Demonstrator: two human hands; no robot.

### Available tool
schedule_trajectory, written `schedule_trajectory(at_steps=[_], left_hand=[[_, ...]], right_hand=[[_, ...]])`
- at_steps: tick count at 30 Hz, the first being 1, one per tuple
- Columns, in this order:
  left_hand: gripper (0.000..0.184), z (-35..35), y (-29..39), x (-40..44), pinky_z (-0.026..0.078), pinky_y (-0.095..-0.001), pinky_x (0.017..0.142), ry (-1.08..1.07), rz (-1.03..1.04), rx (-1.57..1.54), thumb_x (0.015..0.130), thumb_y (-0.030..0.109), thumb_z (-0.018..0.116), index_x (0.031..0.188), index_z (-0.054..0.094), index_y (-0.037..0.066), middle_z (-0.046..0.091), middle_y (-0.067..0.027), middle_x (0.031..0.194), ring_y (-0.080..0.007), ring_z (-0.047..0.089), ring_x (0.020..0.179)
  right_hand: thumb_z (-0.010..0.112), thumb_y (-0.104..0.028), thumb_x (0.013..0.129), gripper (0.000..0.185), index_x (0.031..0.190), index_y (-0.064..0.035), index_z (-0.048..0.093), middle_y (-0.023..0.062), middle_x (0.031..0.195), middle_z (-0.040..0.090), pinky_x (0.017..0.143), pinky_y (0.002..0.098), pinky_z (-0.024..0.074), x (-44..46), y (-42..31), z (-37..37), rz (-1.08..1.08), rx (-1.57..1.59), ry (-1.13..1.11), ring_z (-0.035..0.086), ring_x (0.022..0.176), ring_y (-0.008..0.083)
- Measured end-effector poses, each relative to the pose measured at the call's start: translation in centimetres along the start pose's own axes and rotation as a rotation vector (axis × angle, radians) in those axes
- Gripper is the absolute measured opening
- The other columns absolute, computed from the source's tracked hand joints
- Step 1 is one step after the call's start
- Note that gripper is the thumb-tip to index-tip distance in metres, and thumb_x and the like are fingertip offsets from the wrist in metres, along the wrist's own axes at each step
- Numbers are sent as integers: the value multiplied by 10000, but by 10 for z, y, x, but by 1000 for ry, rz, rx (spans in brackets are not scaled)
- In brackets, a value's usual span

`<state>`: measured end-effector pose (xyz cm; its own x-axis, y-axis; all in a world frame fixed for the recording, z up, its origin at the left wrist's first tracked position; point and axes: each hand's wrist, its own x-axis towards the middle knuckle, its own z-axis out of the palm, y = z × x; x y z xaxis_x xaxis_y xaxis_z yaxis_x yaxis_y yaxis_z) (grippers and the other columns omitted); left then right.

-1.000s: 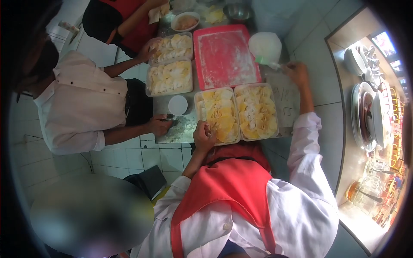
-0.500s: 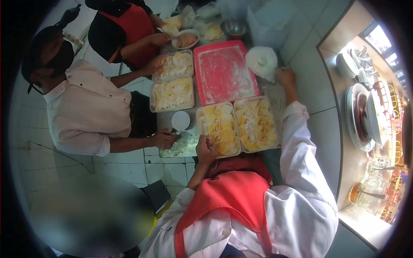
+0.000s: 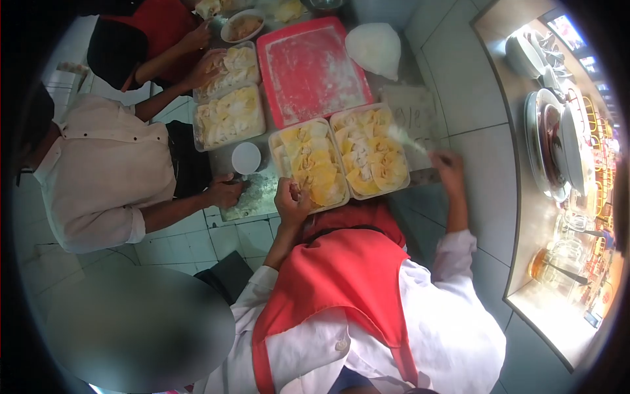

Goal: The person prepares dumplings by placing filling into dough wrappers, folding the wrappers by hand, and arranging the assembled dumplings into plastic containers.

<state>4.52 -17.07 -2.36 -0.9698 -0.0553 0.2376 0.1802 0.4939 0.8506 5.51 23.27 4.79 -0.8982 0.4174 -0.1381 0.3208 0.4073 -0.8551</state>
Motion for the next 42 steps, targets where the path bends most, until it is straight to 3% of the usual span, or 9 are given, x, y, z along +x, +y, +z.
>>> schedule_trajectory(at_steps=[6, 9, 15, 19, 24, 29, 34, 37, 42], left_hand=[[206, 1, 3, 2, 369, -281, 485, -44, 51, 31, 712, 9, 637, 868, 507, 42, 431, -51, 683, -146, 420, 521], [153, 3, 6, 3, 340, -263, 486, -13, 15, 2, 755, 46, 618, 798, 473, 67, 424, -14, 662, -114, 402, 540], [199, 2, -4, 0, 393, -278, 513, -22, 51, 50, 715, 13, 626, 877, 511, 27, 463, -69, 732, -161, 458, 571], [159, 4, 3, 1, 371, -274, 506, 12, 23, 21, 735, 24, 616, 832, 493, 45, 444, -42, 697, -141, 440, 567], [184, 3, 2, 3, 382, -284, 497, 21, 98, 44, 710, 4, 629, 837, 500, 35, 456, -57, 700, -157, 437, 528], [184, 0, 4, 2, 386, -296, 493, -22, -16, 51, 718, 12, 642, 842, 509, 42, 439, -62, 675, -172, 440, 521], [199, 1, 5, 0, 400, -309, 497, 14, 36, 68, 722, 26, 659, 853, 511, 45, 446, -66, 675, -181, 453, 520], [211, 2, 3, 4, 409, -310, 499, 29, 47, 81, 720, 31, 666, 862, 510, 48, 451, -66, 676, -184, 460, 522], [229, 4, 3, 2, 412, -304, 493, 46, 92, 101, 714, 37, 677, 871, 510, 53, 452, -65, 676, -179, 467, 520]], right_hand=[[753, -223, 800, 227, 820, 2, 726, 114, 723, 689, 639, 304, 487, -43, 15, -36, -6, -302, -229, 639, 663, 172], [762, -234, 792, 249, 809, 11, 717, 129, 732, 691, 660, 324, 504, -38, 18, -21, -178, -380, -176, 659, 678, 206], [774, -246, 775, 268, 825, 12, 719, 160, 751, 691, 670, 332, 512, -10, 18, -7, -171, -216, -126, 670, 686, 219], [775, -250, 772, 271, 834, 9, 723, 160, 753, 695, 672, 333, 515, 13, 9, -2, -99, -272, -154, 675, 689, 226], [764, -281, 763, 277, 814, -11, 728, 157, 775, 703, 693, 373, 532, 38, -7, 11, -297, -330, -116, 692, 722, 283], [747, -299, 759, 277, 808, -26, 735, 155, 820, 704, 720, 400, 534, 49, -48, 15, -333, -566, -138, 679, 775, 326], [741, -296, 754, 251, 825, -56, 745, 139, 824, 704, 723, 410, 534, 68, -63, 17, -403, -755, -144, 674, 784, 334], [735, -314, 765, 248, 848, -80, 750, 134, 832, 706, 734, 413, 537, 107, -67, 21, -467, -624, -36, 673, 796, 337], [716, -331, 795, 265, 896, -89, 757, 163, 879, 709, 758, 433, 546, 167, -95, 48, -336, -607, 272, 681, 843, 350]])
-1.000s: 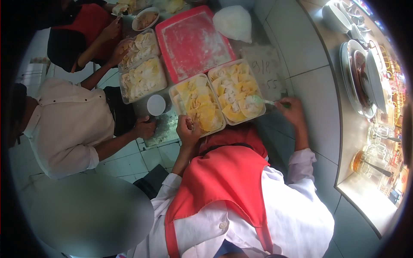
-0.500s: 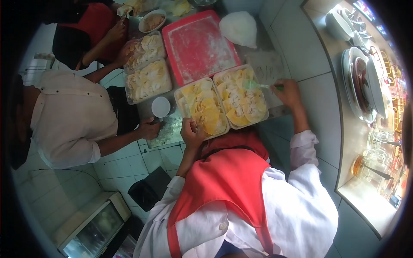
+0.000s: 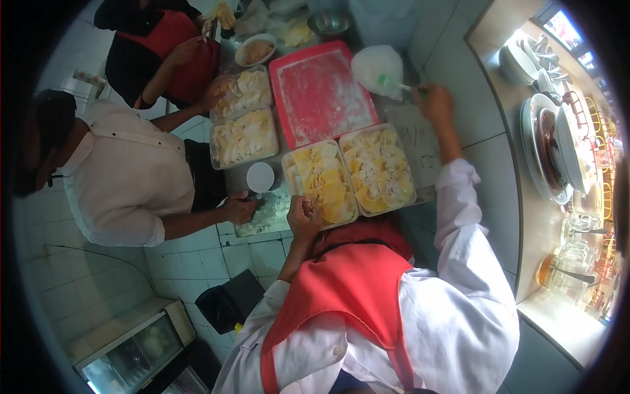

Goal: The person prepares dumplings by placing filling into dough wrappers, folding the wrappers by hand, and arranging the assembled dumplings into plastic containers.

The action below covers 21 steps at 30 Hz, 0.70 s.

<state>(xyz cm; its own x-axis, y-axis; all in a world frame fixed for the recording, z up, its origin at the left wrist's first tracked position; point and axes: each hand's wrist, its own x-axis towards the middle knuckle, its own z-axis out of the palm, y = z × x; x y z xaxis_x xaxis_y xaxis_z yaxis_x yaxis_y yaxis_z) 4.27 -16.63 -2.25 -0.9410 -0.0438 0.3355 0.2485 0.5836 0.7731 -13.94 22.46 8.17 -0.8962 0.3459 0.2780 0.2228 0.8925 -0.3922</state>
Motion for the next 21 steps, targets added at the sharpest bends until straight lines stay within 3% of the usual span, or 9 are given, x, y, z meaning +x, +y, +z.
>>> schedule_trajectory(at_steps=[4, 7, 13, 19, 21], left_hand=[[241, 0, 2, 0, 405, -301, 484, 17, -25, 6, 715, 54, 692, 875, 512, 54, 452, -61, 677, -169, 460, 515], [247, -1, -1, -2, 403, -301, 484, -10, -50, 5, 720, 72, 704, 877, 513, 55, 450, -59, 678, -166, 457, 515], [253, -2, -1, -2, 415, -302, 493, -15, -65, 10, 723, 79, 714, 881, 518, 54, 457, -64, 683, -176, 472, 522], [228, -3, -1, 1, 422, -304, 494, -32, -35, -10, 718, 40, 680, 880, 520, 51, 468, -69, 691, -190, 487, 523], [220, -2, 2, 0, 422, -306, 492, -38, -11, 5, 718, 32, 669, 878, 520, 51, 469, -70, 691, -193, 487, 520]], right_hand=[[708, -323, 795, 263, 909, -92, 758, 169, 903, 712, 764, 433, 549, 36, -17, 47, 8, 44, 84, 686, 865, 350], [697, -321, 793, 283, 936, -84, 754, 174, 921, 710, 771, 433, 549, 47, -15, 70, 50, -101, -74, 686, 879, 354], [689, -335, 792, 334, 955, -49, 744, 184, 888, 709, 736, 413, 536, 19, 17, 59, 240, 186, -27, 688, 834, 355], [713, -316, 822, 315, 883, -9, 742, 133, 758, 713, 660, 353, 505, -68, 37, 15, 176, 478, 68, 673, 670, 237], [730, -281, 817, 293, 868, 7, 736, 119, 743, 712, 648, 341, 500, -98, 45, 1, 249, 548, -97, 665, 657, 211]])
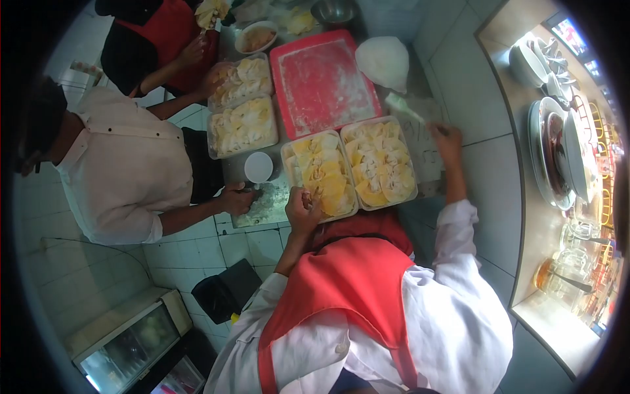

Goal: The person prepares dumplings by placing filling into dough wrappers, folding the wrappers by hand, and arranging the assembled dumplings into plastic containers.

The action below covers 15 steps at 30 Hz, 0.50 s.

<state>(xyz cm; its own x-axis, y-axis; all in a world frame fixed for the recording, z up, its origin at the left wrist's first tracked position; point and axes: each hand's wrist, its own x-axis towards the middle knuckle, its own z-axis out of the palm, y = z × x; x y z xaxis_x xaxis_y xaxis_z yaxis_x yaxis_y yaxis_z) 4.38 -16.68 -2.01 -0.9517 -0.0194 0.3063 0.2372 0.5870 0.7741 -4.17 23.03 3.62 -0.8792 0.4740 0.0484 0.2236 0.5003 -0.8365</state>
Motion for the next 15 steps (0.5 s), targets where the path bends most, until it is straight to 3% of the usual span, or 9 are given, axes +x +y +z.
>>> schedule_trajectory(at_steps=[4, 6, 7, 13, 15], left_hand=[[197, 0, -2, 1, 417, -309, 486, -29, -37, -13, 717, 23, 653, 861, 521, 49, 474, -71, 680, -197, 487, 513], [190, 1, -3, 2, 415, -309, 484, -31, 0, -28, 718, 23, 651, 855, 521, 48, 475, -69, 675, -195, 484, 510], [184, 1, -2, 2, 414, -308, 486, -28, -19, -19, 719, 23, 648, 850, 522, 48, 474, -69, 675, -192, 484, 512], [172, 3, -2, 0, 390, -292, 497, -14, -68, -47, 735, 33, 646, 840, 512, 57, 459, -44, 659, -161, 458, 533], [175, 3, -6, -2, 365, -278, 499, -18, -91, -60, 749, 43, 650, 837, 501, 68, 448, -20, 649, -131, 435, 550]], right_hand=[[747, -265, 805, 295, 875, 21, 727, 121, 730, 705, 653, 325, 507, -39, 2, -7, 23, -58, -129, 663, 654, 196], [748, -235, 804, 277, 867, 33, 724, 117, 714, 698, 654, 303, 509, -48, -1, -5, -165, -321, -98, 656, 659, 168], [748, -235, 804, 277, 867, 33, 724, 117, 714, 698, 654, 303, 509, -51, 1, -7, -153, -322, -95, 656, 659, 168], [774, -230, 769, 283, 832, 39, 717, 148, 711, 687, 659, 318, 517, -71, 12, -19, -47, -41, -191, 665, 660, 197], [785, -214, 754, 265, 820, 33, 717, 156, 720, 687, 672, 326, 522, -84, 14, -23, -7, -4, -382, 667, 666, 210]])
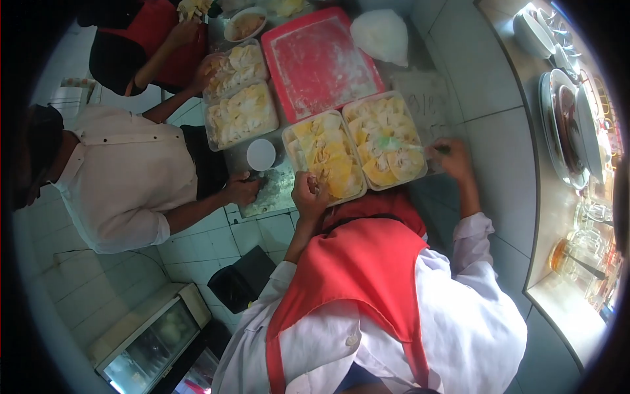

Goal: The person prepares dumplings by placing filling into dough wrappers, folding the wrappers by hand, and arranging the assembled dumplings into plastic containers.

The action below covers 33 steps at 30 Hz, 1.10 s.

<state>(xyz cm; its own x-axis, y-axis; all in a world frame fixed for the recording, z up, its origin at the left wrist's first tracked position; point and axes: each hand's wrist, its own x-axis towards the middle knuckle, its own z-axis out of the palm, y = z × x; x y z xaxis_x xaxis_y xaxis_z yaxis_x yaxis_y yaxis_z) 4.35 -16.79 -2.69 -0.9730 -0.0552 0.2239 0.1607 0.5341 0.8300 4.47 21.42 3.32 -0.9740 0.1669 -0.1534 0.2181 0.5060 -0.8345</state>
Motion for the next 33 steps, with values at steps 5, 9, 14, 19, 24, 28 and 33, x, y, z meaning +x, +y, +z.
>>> schedule_trajectory(at_steps=[5, 9, 14, 19, 24, 28, 33], left_hand=[[181, -1, 1, -1, 419, -316, 506, -1, 13, 32, 720, 25, 636, 861, 523, 32, 483, -82, 726, -200, 488, 541], [187, -3, 6, 1, 421, -317, 512, 9, 54, 34, 716, 23, 636, 867, 526, 28, 480, -87, 729, -208, 491, 545], [194, -2, 3, 0, 425, -318, 525, -5, 12, 45, 713, 26, 639, 871, 527, 24, 488, -90, 735, -215, 503, 563], [195, -3, 3, 0, 420, -326, 523, 14, 30, 46, 710, 22, 642, 865, 523, 23, 477, -88, 725, -213, 498, 563], [193, -3, 5, 0, 418, -340, 524, 14, 40, 46, 714, 19, 634, 868, 518, 17, 464, -96, 722, -237, 489, 565], [196, -2, 1, -2, 424, -343, 530, 24, 32, 50, 719, 18, 630, 878, 516, 12, 470, -98, 731, -254, 498, 579], [132, 1, 1, 0, 354, -289, 496, 77, 84, 42, 762, 39, 614, 816, 495, 59, 429, -31, 645, -141, 413, 543]], right_hand=[[788, -222, 744, 268, 821, 26, 720, 148, 723, 690, 674, 327, 521, -14, -4, 1, -27, -134, -174, 667, 668, 212], [777, -256, 750, 290, 822, 20, 721, 165, 745, 696, 680, 342, 525, -1, -3, 9, -85, -138, -106, 689, 692, 250], [759, -265, 763, 283, 827, 8, 726, 165, 781, 708, 688, 347, 529, 23, -25, 22, -156, -229, -17, 701, 726, 280], [753, -264, 763, 279, 834, 5, 727, 158, 797, 712, 690, 342, 531, 49, -26, 27, -210, -208, 31, 703, 731, 283], [755, -264, 757, 280, 826, 6, 727, 172, 795, 708, 711, 354, 539, 52, -15, 2, -192, -224, 109, 705, 759, 289], [763, -261, 749, 282, 826, 8, 727, 182, 798, 704, 723, 367, 538, 30, -8, -29, -106, -248, 63, 702, 769, 300], [785, -252, 733, 287, 824, 13, 723, 184, 788, 693, 720, 371, 533, 18, -12, -40, -32, -432, -55, 690, 747, 305]])
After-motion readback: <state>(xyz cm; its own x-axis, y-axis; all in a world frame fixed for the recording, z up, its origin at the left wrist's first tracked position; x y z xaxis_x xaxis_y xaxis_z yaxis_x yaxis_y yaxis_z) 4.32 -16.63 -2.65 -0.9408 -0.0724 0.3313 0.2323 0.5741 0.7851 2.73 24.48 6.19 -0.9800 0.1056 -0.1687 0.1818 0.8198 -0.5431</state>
